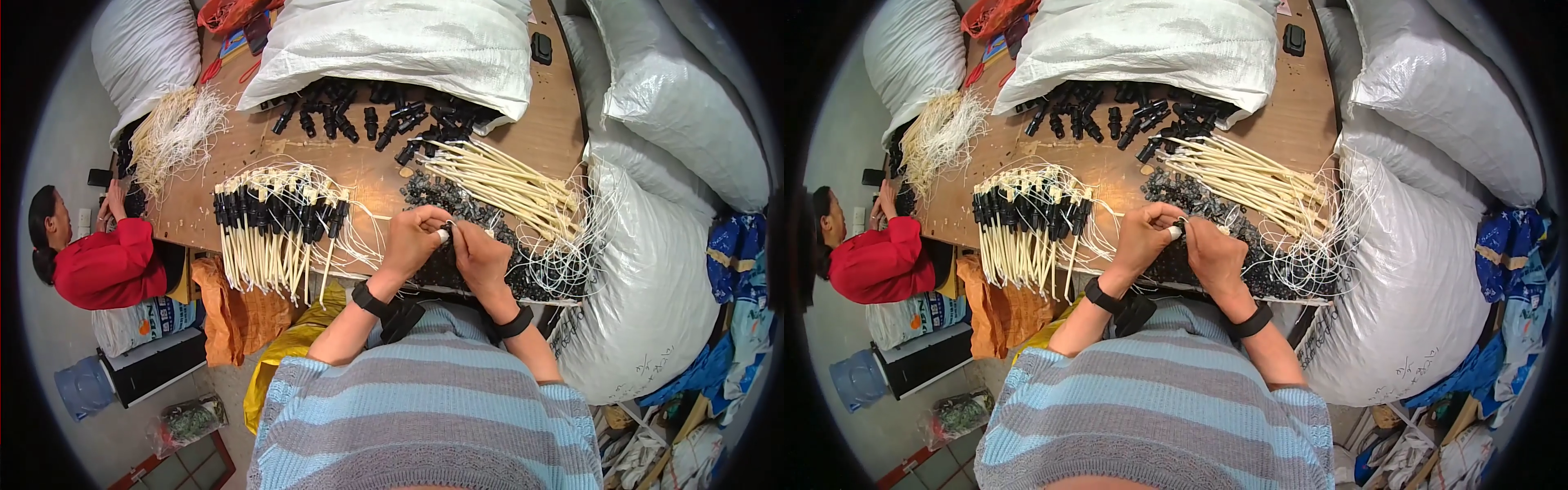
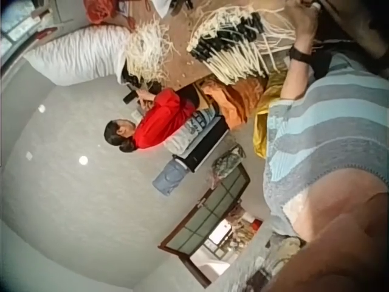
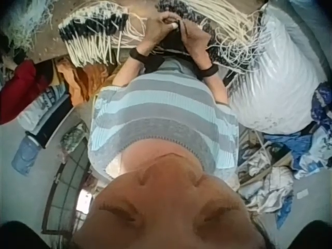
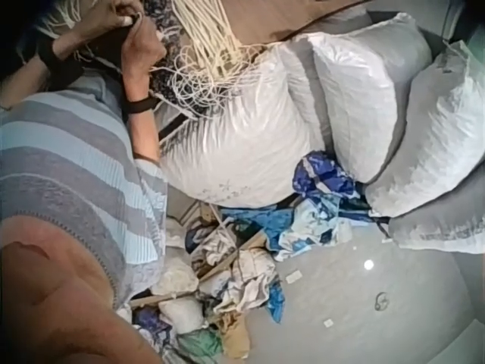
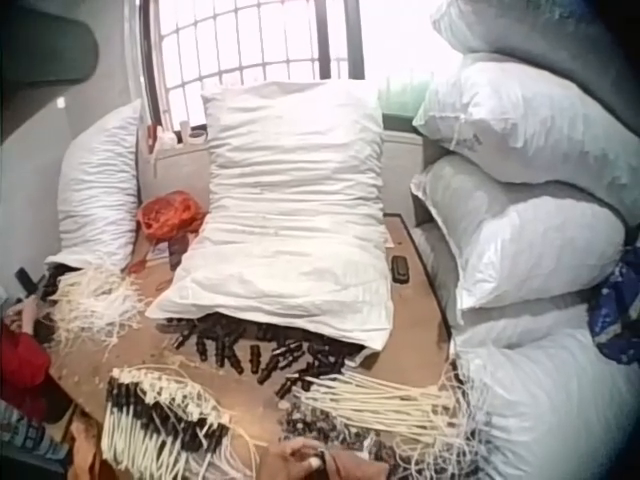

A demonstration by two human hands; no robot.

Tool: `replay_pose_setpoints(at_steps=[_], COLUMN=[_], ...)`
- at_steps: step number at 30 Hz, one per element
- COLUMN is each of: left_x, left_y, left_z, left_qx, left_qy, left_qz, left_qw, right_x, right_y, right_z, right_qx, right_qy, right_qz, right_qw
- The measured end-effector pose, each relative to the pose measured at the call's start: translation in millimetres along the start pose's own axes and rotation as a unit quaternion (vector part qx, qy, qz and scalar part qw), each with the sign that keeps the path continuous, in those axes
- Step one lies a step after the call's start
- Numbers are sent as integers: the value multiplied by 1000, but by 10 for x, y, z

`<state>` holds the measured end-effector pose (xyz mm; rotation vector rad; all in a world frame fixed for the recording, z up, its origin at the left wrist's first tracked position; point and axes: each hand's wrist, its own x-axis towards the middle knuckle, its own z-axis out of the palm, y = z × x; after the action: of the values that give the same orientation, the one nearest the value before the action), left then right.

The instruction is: The person assembles components by hand, picking up a white tube and a black connector, sliding the tube into the connector, and threading a white cord through the assembly. They repeat this process, placing the finished pieces into a pile on the table.

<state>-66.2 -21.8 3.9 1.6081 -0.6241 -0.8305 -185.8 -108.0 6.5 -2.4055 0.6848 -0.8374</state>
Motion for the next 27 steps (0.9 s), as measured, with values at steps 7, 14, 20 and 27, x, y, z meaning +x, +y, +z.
replay_pose_setpoints(at_steps=[7,14,20,27], left_x=[37,52,65,59], left_y=[12,155,332,142], left_z=[-72,-103,12,-45], left_qx=[81,239,204,190], left_qy=[57,84,-30,-166], left_qz=[86,350,309,174], left_qw=[991,902,928,952], right_x=[1,58,135,73], right_y=[-17,187,169,202], right_z=[-70,-219,-472,-536], right_qx=[139,320,599,351], right_qy=[-57,-174,-166,-154], right_qz=[78,309,385,236], right_qw=[986,878,682,893])
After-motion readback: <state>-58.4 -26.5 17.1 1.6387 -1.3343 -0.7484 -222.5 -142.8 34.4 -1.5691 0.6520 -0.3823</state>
